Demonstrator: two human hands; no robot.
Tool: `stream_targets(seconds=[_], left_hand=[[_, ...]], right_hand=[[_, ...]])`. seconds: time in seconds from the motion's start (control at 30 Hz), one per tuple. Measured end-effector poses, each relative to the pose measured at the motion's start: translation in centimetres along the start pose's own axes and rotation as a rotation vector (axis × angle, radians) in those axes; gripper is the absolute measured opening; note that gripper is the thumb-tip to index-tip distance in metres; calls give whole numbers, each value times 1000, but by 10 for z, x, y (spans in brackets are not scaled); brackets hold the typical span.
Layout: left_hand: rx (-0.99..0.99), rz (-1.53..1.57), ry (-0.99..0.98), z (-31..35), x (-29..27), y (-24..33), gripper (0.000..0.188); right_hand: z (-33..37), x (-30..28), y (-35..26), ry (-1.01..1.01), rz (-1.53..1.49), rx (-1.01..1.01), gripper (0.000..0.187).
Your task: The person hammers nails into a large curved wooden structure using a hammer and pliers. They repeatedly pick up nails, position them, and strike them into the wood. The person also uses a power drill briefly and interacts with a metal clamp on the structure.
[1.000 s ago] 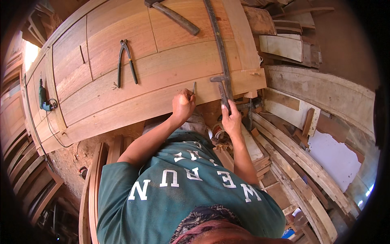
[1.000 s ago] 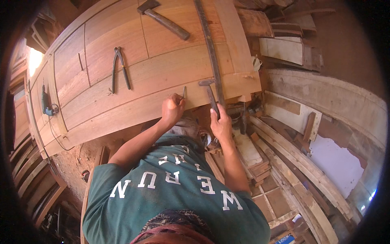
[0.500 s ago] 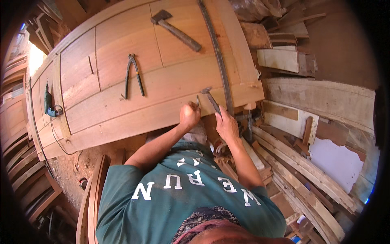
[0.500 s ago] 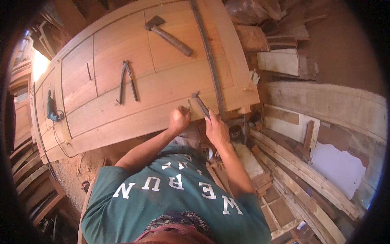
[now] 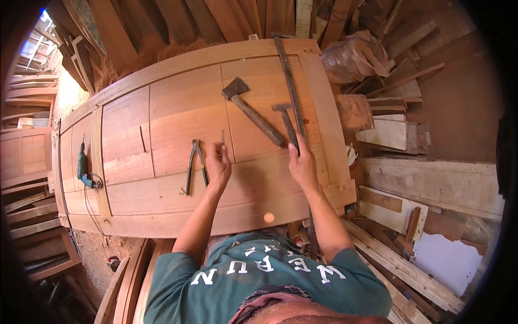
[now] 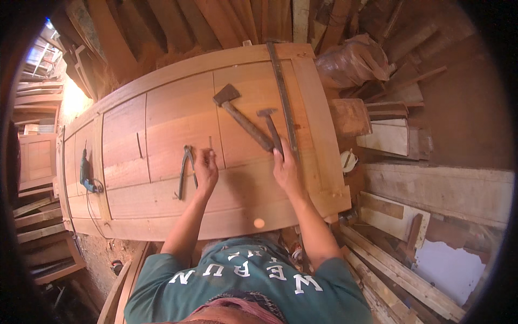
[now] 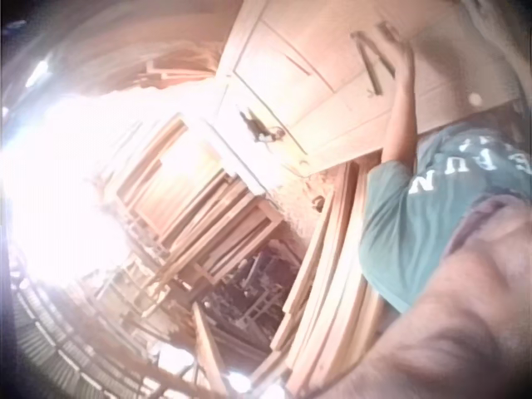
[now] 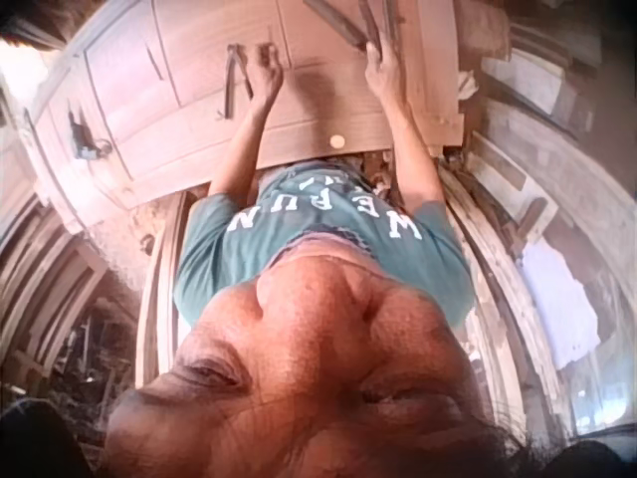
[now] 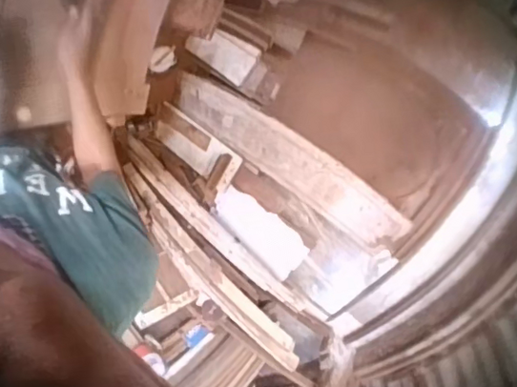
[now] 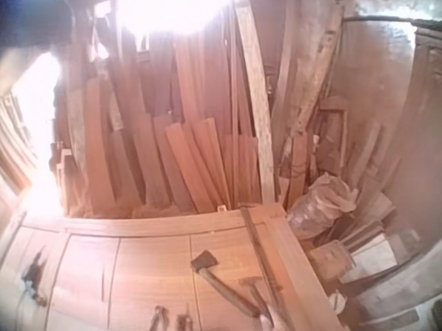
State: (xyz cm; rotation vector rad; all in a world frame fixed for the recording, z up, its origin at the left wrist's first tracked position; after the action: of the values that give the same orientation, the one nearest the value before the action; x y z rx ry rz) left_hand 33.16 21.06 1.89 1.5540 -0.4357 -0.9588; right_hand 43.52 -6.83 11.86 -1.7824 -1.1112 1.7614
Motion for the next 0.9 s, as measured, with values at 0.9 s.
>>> stream_targets(seconds=[0.9], left_hand=[[74,-637,157,-98,30,-30,14]], right_hand=[[-269,176,69,-85,441,-96,54]])
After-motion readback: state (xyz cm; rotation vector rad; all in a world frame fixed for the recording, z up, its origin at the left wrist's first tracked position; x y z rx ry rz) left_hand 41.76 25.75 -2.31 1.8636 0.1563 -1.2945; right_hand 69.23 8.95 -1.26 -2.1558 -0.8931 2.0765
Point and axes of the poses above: each hand's wrist, its own z-axis away from the middle knuckle, its own x-axis out of the palm, y = z × x, the point moved 8 cm from there along -z, towards the middle knuckle, and after that the axes turned 6 degrees about z, right-handed, at the moved point
